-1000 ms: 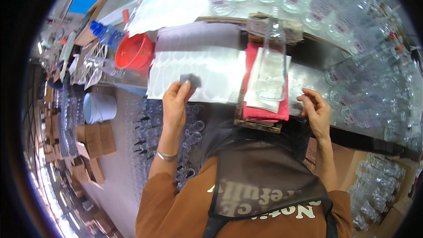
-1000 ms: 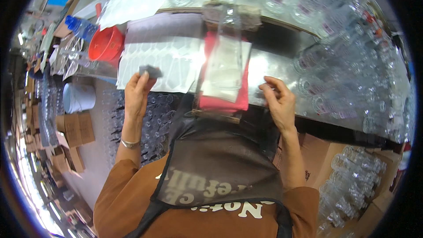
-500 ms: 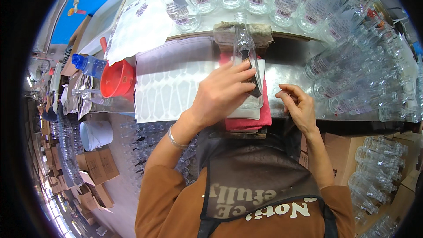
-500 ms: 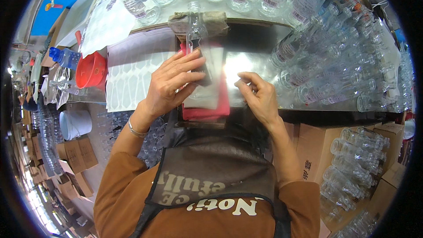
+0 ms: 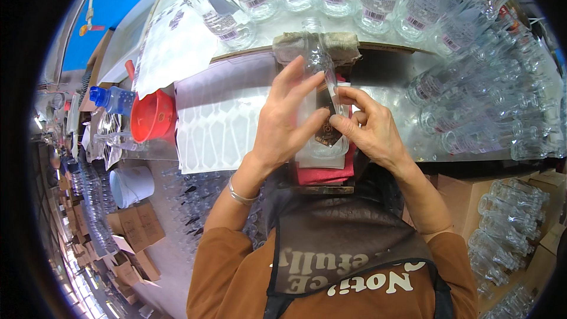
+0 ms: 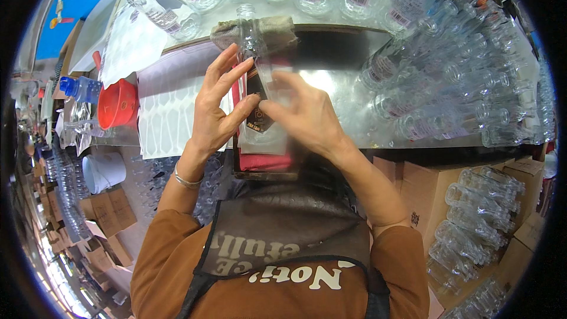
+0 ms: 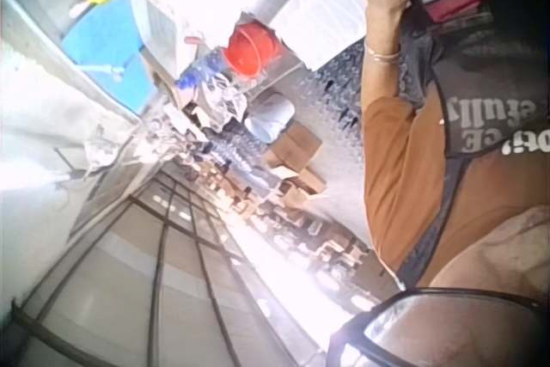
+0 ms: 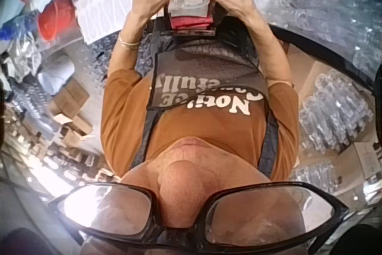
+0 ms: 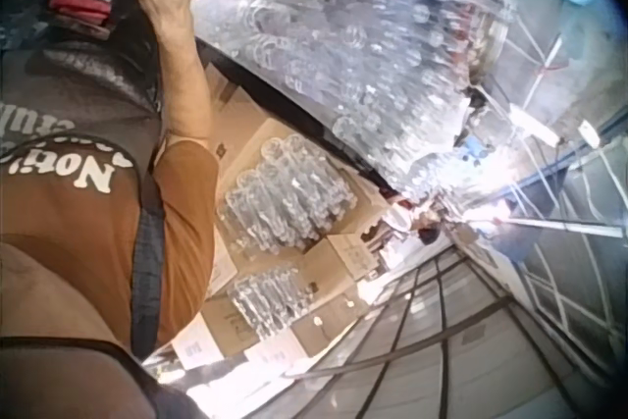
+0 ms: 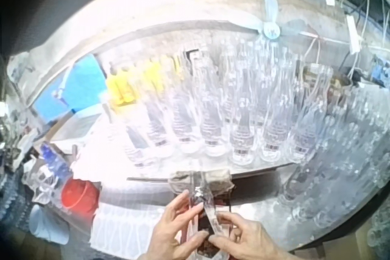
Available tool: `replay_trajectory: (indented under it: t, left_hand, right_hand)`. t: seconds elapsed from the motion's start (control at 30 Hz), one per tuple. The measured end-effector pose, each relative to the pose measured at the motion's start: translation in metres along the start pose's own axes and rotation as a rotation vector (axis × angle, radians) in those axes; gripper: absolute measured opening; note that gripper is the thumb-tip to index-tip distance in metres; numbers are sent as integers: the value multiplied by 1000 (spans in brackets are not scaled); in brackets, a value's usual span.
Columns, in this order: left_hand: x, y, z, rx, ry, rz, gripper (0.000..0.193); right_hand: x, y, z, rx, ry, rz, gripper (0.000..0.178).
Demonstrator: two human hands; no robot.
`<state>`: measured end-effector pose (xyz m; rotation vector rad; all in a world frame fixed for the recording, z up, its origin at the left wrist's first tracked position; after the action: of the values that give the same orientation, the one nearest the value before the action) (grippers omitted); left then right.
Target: The person repeatedly picks up clear plastic bottles, applies a dark rectangular label to each bottle, and places the labeled bottles on a nearby surface. The person handles the bottles one at a time and continues the process throughout the clip.
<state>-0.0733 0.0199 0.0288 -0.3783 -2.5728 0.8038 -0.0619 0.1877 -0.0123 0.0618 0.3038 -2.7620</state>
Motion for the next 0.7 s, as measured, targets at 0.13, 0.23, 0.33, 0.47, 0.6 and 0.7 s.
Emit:
replay_trajectory:
  t: [0.13,0.23,0.33,0.47,0.6,0.7]
  left_hand:
    - [4,1,1,1,-15,-6,55]
    - [6,2,3,13,-20,-3,56]
    - [7,1,3,34,-25,-1,56]
    - [8,1,2,47,-36,5,56]
    - [7,3,3,49,-23,-4,56]
    - [7,2,3,51,-15,-17,55]
  right_hand:
    - [1,0,-1,77,18,-26,53]
    - [3,0,-1,87,38,-28,51]
    - [5,-1,-1,84,13,-32,50]
    - [5,-1,-2,83,2,-31,51]
    - [5,-3,-2,85,-4,-66,50]
    - [6,-2,-5,92,-1,-40,51]
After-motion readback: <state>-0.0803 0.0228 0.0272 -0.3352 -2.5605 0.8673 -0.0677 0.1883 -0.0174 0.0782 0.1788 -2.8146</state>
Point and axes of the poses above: each hand's wrist, its own x-axis towards the middle knuckle, its own y-axis out of the palm, z = x × y, the point moved 7 cm from there along x, towards the middle knuckle, and after that the axes turned 5 degrees about z, right-handed, at the moved point
